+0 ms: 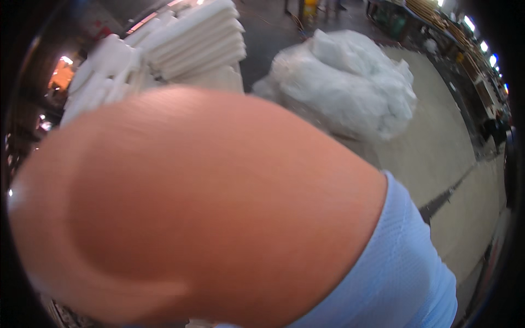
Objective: The person repeatedly folds white cushion covers on a table, aligns edges, and stacks them. The person also handles a white foam cushion, placing it on the table. The task is performed by hand without tools.
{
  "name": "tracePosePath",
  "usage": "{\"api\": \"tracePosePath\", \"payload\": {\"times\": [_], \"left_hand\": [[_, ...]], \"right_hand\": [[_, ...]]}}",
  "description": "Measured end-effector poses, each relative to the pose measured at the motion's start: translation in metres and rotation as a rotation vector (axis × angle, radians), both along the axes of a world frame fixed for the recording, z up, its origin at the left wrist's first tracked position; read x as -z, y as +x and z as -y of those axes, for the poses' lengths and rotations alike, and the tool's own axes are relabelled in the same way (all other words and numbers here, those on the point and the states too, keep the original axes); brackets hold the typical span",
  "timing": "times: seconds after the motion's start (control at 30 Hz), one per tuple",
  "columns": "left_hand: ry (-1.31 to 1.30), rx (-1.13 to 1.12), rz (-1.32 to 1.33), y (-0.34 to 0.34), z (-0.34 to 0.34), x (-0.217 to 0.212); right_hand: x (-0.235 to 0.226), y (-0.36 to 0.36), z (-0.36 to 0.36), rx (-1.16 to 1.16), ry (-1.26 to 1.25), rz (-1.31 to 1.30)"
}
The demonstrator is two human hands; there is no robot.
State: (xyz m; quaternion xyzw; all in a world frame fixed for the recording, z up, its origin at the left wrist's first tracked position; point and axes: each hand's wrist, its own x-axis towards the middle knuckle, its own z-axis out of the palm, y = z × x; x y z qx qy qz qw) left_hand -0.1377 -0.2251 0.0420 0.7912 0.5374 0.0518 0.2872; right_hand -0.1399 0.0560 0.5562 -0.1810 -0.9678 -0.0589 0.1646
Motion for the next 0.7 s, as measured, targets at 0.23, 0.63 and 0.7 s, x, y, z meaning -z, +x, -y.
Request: {"api": "tracePosePath", "payload": {"times": [0.23,0.63,0.7], "left_hand": [[-0.100,-0.933,0.551,-0.048,0.031,0.009],[-0.334,-1.562,1.554,-0.093,0.023,0.004],[-0.298,-1.560,1.486,-0.089,0.001,0.008]], "right_hand": [[0.020,0.030,0.027,0.040,-0.063,-0.069],[0.414,0.176,-0.044,0.483,-0.343,0.001],[0.448,0.173,-0.041,0.508,-0.370,0.040]]}}
